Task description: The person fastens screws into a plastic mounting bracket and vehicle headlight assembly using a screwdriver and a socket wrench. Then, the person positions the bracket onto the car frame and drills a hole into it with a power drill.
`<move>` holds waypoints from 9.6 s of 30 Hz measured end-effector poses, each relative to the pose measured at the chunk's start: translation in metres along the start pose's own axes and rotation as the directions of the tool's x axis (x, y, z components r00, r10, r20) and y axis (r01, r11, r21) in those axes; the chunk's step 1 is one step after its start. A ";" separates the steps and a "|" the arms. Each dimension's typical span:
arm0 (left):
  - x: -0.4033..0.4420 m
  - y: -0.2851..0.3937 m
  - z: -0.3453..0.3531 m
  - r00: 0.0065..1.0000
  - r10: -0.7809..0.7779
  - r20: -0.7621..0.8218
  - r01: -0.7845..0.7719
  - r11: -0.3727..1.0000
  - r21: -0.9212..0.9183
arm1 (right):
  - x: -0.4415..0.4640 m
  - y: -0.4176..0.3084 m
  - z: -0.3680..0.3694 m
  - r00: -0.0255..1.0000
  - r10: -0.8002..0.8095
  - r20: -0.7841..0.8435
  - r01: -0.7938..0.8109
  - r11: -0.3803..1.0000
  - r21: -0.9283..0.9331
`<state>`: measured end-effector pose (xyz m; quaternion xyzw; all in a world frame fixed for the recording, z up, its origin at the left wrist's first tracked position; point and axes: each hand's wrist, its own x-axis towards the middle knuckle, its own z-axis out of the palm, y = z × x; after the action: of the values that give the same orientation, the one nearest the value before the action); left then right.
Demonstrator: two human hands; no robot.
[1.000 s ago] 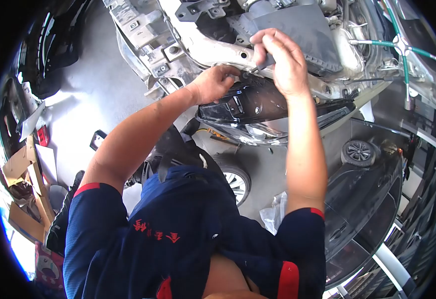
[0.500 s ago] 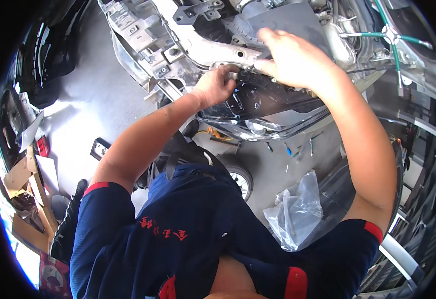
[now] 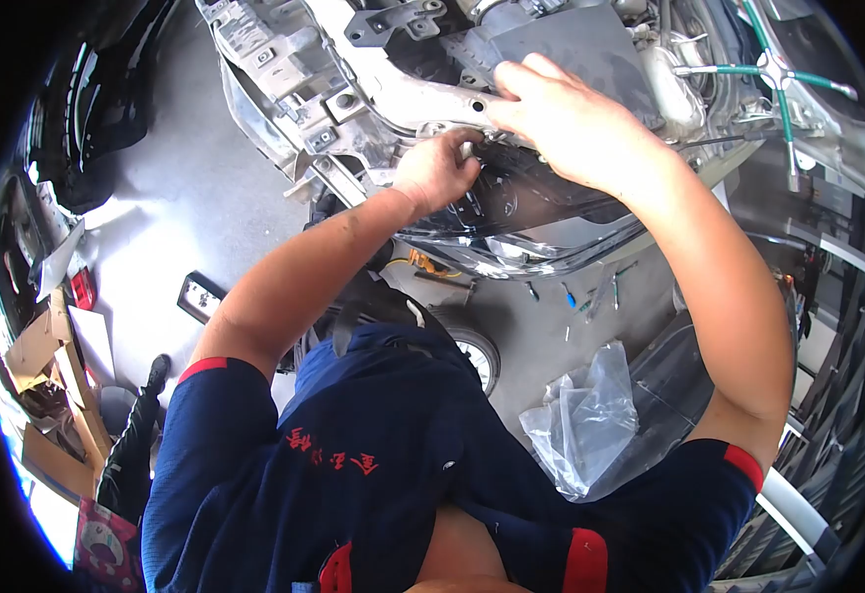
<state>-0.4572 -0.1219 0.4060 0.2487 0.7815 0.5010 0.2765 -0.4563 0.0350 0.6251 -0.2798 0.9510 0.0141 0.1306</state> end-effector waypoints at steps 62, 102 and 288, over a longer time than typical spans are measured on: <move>-0.001 0.014 0.039 0.940 -0.102 -0.326 0.187 0.952 0.242 | 0.000 -0.006 0.003 0.971 0.231 0.068 -0.230 0.973 -0.019; 0.004 0.013 0.048 0.924 -0.062 -0.377 0.188 0.933 0.308 | -0.003 -0.015 -0.009 0.854 0.473 0.217 -0.488 0.873 0.020; 0.056 -0.563 0.742 0.779 -0.204 0.594 0.528 0.725 -0.443 | -0.454 -0.034 0.810 0.349 0.886 -0.303 0.559 0.063 0.827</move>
<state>-0.0553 0.1839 -0.3785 0.1068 0.5201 0.5660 0.6307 0.1237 0.3271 -0.0387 0.1042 0.5885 -0.7544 -0.2715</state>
